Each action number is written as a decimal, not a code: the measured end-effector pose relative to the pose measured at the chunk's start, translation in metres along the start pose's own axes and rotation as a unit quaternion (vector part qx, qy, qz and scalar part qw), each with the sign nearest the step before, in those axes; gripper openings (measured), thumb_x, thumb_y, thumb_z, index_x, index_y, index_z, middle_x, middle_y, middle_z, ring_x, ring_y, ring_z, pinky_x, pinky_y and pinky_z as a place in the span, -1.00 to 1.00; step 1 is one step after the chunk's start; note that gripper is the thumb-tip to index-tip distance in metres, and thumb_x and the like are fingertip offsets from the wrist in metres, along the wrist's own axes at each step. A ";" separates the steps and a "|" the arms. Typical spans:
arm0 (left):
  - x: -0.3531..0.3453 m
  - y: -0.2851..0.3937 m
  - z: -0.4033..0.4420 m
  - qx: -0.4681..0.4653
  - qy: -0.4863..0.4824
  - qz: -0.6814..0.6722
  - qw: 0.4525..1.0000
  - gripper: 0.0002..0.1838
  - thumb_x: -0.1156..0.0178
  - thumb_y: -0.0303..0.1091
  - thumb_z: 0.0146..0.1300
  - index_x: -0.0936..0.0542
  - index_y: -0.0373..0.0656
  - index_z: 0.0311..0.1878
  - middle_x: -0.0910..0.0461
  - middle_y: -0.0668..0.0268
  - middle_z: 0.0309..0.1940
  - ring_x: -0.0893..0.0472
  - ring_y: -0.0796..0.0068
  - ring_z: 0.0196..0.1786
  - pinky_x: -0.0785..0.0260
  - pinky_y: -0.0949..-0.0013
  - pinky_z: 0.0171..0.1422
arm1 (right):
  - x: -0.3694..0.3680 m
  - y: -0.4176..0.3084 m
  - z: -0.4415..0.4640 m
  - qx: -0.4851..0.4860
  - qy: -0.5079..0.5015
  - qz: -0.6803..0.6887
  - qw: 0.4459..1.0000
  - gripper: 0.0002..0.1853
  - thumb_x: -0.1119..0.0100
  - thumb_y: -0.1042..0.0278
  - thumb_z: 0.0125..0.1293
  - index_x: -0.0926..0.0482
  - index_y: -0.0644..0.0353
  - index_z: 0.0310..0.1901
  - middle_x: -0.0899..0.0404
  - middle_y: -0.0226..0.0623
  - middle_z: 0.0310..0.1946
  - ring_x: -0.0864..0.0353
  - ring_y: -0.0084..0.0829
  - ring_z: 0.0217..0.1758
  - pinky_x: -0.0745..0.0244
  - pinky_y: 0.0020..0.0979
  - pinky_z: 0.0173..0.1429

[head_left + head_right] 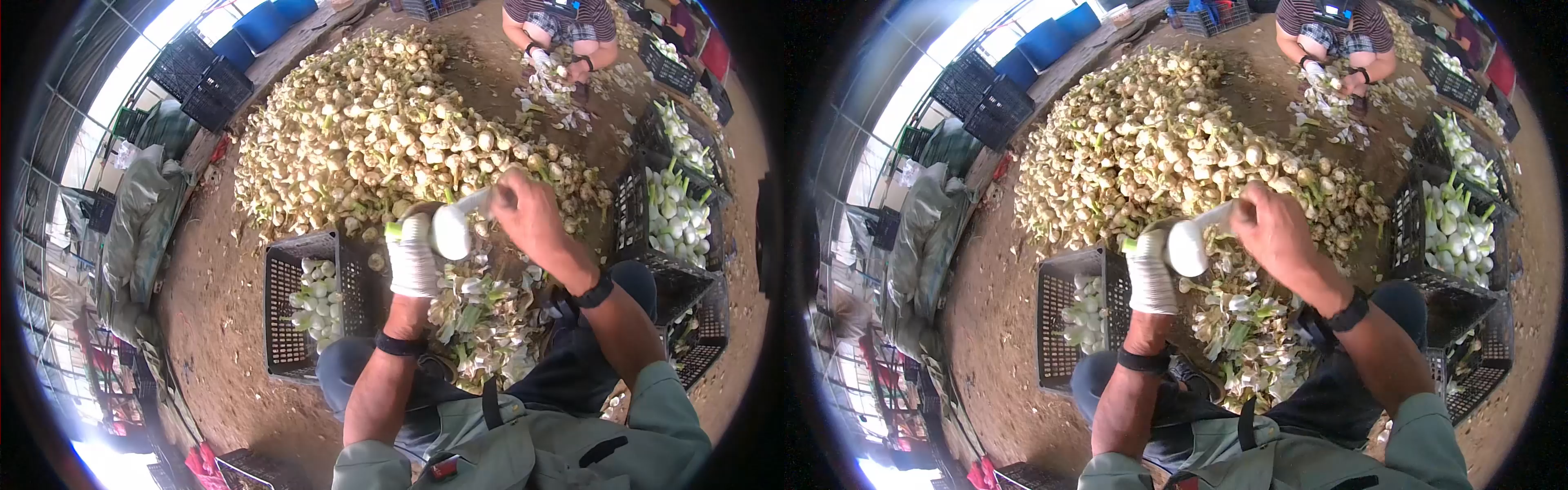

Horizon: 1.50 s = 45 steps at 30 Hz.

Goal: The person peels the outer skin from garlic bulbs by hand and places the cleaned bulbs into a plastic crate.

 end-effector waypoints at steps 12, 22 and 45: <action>0.005 0.028 -0.013 -0.023 -0.040 -0.206 0.977 -0.63 -0.15 -0.29 0.23 -0.51 -0.28 0.05 -0.61 0.14 -0.13 -0.62 0.36 -0.14 -0.55 0.34 -0.09 | -0.018 -0.032 -0.013 -0.036 -0.136 0.112 0.984 -0.85 -0.19 0.31 0.27 -0.59 0.20 -0.35 -0.45 -0.22 -0.67 -0.49 -0.27 -0.62 -0.34 -0.22 -0.52; -0.020 0.033 -0.016 -0.102 -0.031 0.104 0.989 -0.75 -0.06 -0.35 0.28 -0.60 -0.29 -0.10 -0.65 0.24 -0.23 -0.59 0.50 -0.18 -0.47 0.41 -0.01 | -0.017 -0.043 -0.017 -0.104 -0.189 0.155 0.964 -0.74 -0.21 0.23 0.14 -0.54 0.33 -0.41 -0.46 -0.19 -0.72 -0.47 -0.37 -0.71 -0.30 -0.26 -0.57; -0.016 0.044 -0.022 -0.147 -0.040 0.072 0.986 -0.70 -0.05 -0.32 0.22 -0.63 -0.35 -0.16 -0.67 0.18 -0.26 -0.64 0.41 -0.18 -0.50 0.35 0.00 | -0.011 -0.048 -0.017 0.057 -0.099 0.135 0.984 -0.84 -0.27 0.50 0.09 -0.45 0.28 -0.50 -0.48 -0.14 -0.70 -0.51 -0.31 -0.71 -0.31 -0.29 -0.60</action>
Point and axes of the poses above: each hand's wrist, its own z-axis towards the middle knuckle, its own x-axis out of the back of the hand, y = z × x, the point moved 6 cm from there along z, towards the middle knuckle
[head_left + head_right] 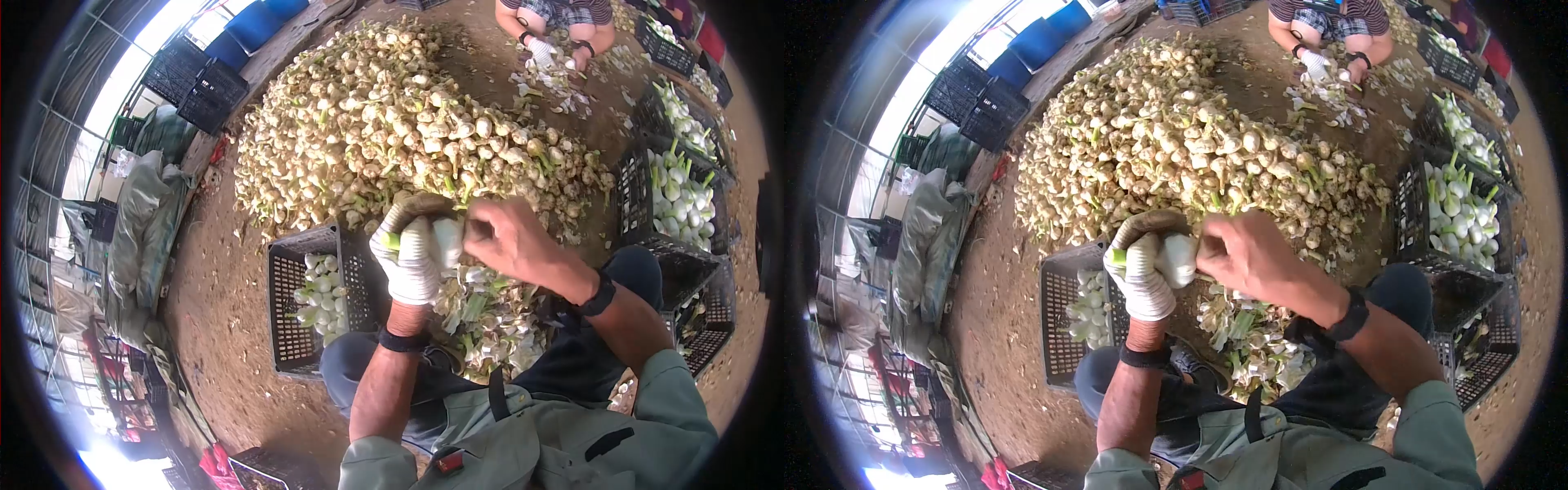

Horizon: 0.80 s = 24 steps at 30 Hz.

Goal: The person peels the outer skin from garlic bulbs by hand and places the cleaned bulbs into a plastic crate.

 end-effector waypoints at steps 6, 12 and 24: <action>-0.006 -0.003 0.000 0.067 -0.051 -0.236 0.968 -0.54 -0.14 -0.20 0.22 -0.50 -0.33 0.10 -0.61 0.05 0.01 -0.61 0.21 0.07 -0.49 0.18 0.21 | 0.013 0.038 0.001 -0.129 0.024 0.053 0.990 -0.83 -0.13 0.52 0.20 -0.43 0.25 -0.54 -0.49 -0.35 -0.66 -0.42 -0.59 -0.68 -0.24 -0.44 -0.62; -0.008 -0.006 0.004 0.048 -0.080 -0.241 0.966 -0.48 -0.09 -0.16 0.29 -0.42 -0.31 0.21 -0.51 0.02 0.16 -0.46 0.13 0.28 -0.25 0.11 0.43 | -0.011 0.012 -0.007 -0.298 -0.093 0.229 0.922 -0.60 -0.12 0.04 0.40 -0.48 0.22 -0.44 -0.42 -0.31 -0.71 -0.38 -0.52 -0.72 -0.19 -0.39 -0.63; 0.011 -0.041 0.001 0.243 0.124 -0.202 0.941 -0.55 -0.04 0.07 0.35 -0.59 -0.18 -0.17 -0.62 0.29 -0.31 -0.61 0.41 -0.31 -0.50 0.36 -0.23 | 0.011 0.043 -0.010 -0.065 0.020 -0.219 0.973 -0.80 -0.21 0.35 0.27 -0.46 0.24 -0.42 -0.49 -0.05 -0.64 -0.51 -0.14 -0.67 -0.40 -0.15 -0.50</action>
Point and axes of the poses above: each hand's wrist, its own z-axis towards the middle knuckle, its own x-axis out of the back of the hand, y = z × x, the point moved 6 cm from there along z, towards the middle knuckle
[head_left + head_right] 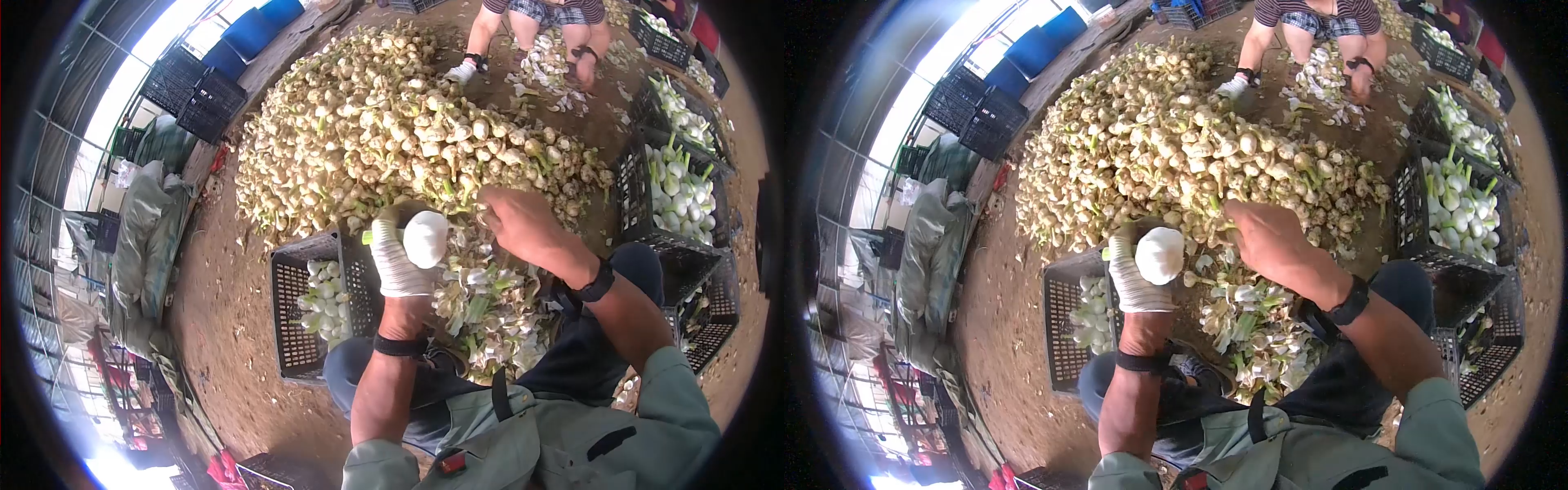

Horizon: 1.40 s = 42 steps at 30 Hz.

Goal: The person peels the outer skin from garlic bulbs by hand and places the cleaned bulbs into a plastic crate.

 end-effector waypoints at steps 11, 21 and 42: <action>-0.012 0.000 0.006 -0.218 -0.072 0.172 0.958 -0.61 -0.06 0.03 0.41 -0.53 -0.15 -0.19 -0.58 0.34 -0.41 -0.55 0.55 -0.42 -0.45 0.51 -0.37 | -0.019 -0.036 -0.016 -0.304 -0.208 0.605 0.706 -0.38 0.18 -0.25 0.46 -0.44 0.30 -0.03 -0.62 -0.26 -0.41 -0.68 -0.41 -0.38 -0.65 -0.37 -0.33; -0.084 -0.020 -0.032 -0.158 -0.216 0.187 0.945 -0.56 -0.26 -0.28 0.30 -0.50 -0.30 0.18 -0.61 0.18 0.02 -0.59 0.37 0.06 -0.39 0.29 0.23 | 0.128 0.114 -0.084 -0.358 0.228 0.689 0.587 -0.50 0.07 -0.11 0.48 -0.38 0.20 0.12 -0.62 -0.17 -0.14 -0.66 -0.36 -0.14 -0.63 -0.24 -0.03; -0.030 -0.020 -0.006 -0.036 -0.089 0.364 0.927 -0.52 -0.19 -0.03 0.30 -0.60 -0.29 0.04 -0.65 0.27 -0.14 -0.59 0.48 -0.08 -0.42 0.40 0.06 | -0.079 0.384 -0.216 -0.638 0.001 0.096 0.764 -0.40 -0.18 0.27 0.33 -0.28 0.28 0.34 -0.58 -0.18 -0.37 -0.53 -0.41 -0.48 -0.44 -0.33 -0.42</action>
Point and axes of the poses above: each hand's wrist, its own z-axis towards the middle knuckle, its own x-axis out of the back of the hand, y = z × x, the point moved 6 cm from there along z, towards the middle knuckle
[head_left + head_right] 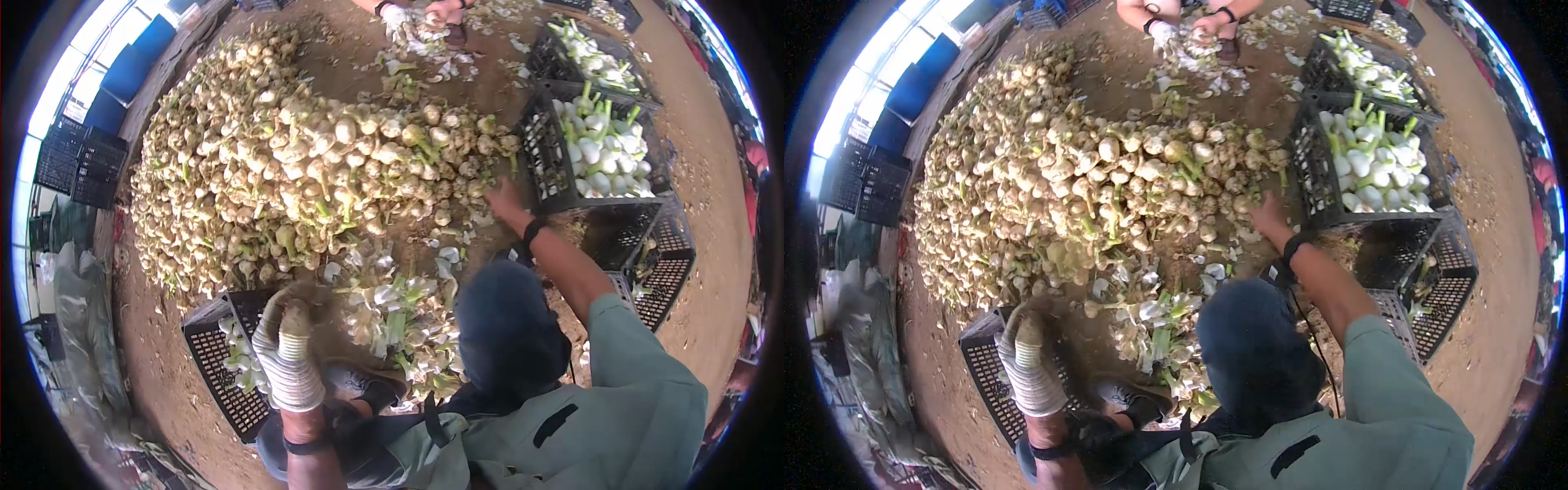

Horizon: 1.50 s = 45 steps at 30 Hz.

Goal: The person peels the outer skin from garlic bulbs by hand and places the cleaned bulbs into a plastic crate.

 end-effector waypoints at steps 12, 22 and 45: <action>-0.018 -0.006 0.007 0.018 -0.060 -0.045 0.997 -0.67 -0.22 -0.29 0.35 -0.58 -0.36 0.04 -0.68 0.20 -0.15 -0.65 0.46 -0.08 -0.47 0.43 0.05 | 0.033 -0.083 -0.039 0.145 -0.109 0.118 0.976 -0.72 -0.10 0.20 0.43 -0.48 0.30 -0.27 -0.50 -0.39 -0.54 -0.43 -0.56 -0.55 -0.37 -0.39 -0.46; -0.053 0.023 0.003 -0.073 -0.199 -0.245 0.946 -0.10 -0.32 -0.23 0.26 -0.02 -0.29 0.51 -0.42 0.11 0.22 -0.52 0.45 0.07 -0.46 0.44 0.05 | 0.106 -0.314 -0.299 0.410 -0.345 0.124 0.835 -0.76 -0.08 0.23 0.45 -0.52 0.29 -0.18 -0.54 -0.40 -0.41 -0.48 -0.63 -0.54 -0.37 -0.55 -0.47; 0.029 0.042 -0.038 -0.135 -0.052 -0.260 0.955 -0.36 -0.26 -0.58 0.19 -0.32 -0.32 0.36 -0.58 0.32 -0.06 -0.53 0.66 -0.14 -0.46 0.53 -0.05 | 0.033 -0.343 -0.387 0.360 -0.316 0.307 0.822 -0.69 -0.10 0.11 0.45 -0.53 0.25 -0.12 -0.54 -0.39 -0.48 -0.35 -0.74 -0.66 -0.21 -0.64 -0.65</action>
Point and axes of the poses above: each hand's wrist, its own z-axis towards the middle knuckle, its own x-axis out of the back of the hand, y = z × x, the point moved 6 cm from there along z, towards the middle knuckle
